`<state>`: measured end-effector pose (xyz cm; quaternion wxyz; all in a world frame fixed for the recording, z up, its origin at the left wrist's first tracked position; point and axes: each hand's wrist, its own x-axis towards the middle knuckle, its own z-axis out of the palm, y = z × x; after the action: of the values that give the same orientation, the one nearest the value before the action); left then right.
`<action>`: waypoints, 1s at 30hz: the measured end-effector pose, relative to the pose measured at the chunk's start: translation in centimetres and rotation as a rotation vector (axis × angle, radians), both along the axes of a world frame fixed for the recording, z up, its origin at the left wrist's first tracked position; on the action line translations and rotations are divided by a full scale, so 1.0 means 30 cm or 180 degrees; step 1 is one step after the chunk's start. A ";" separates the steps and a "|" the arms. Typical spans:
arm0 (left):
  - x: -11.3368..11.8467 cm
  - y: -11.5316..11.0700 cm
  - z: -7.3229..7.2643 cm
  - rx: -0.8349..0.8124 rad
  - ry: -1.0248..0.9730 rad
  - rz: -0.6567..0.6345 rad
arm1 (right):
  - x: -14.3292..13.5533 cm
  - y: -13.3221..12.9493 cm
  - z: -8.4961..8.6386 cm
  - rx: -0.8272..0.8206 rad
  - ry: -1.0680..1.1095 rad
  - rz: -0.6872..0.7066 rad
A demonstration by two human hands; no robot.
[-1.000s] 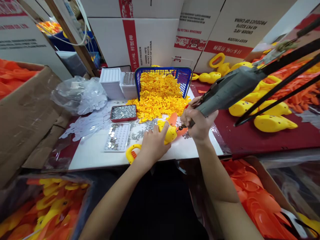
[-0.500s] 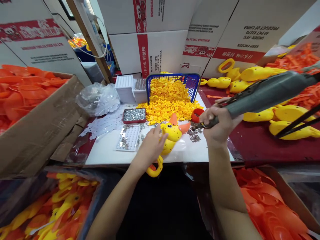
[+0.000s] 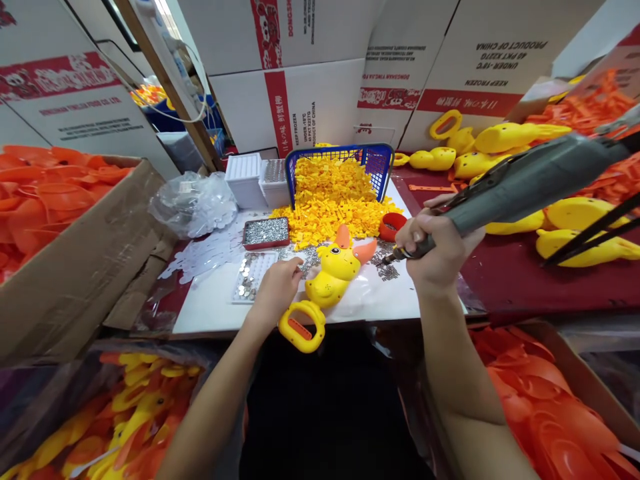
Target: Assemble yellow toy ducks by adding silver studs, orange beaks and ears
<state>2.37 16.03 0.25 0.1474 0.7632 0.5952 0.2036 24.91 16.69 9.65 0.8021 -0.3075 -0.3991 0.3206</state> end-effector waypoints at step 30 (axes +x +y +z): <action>0.270 -0.215 0.091 0.1945 -0.1440 -0.0903 | -0.011 -0.145 0.070 0.0159 -0.0134 0.0725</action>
<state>10.46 9.58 2.99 0.0677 0.7824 0.3486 0.5117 24.58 12.33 11.76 0.7594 -0.2468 -0.4560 0.3931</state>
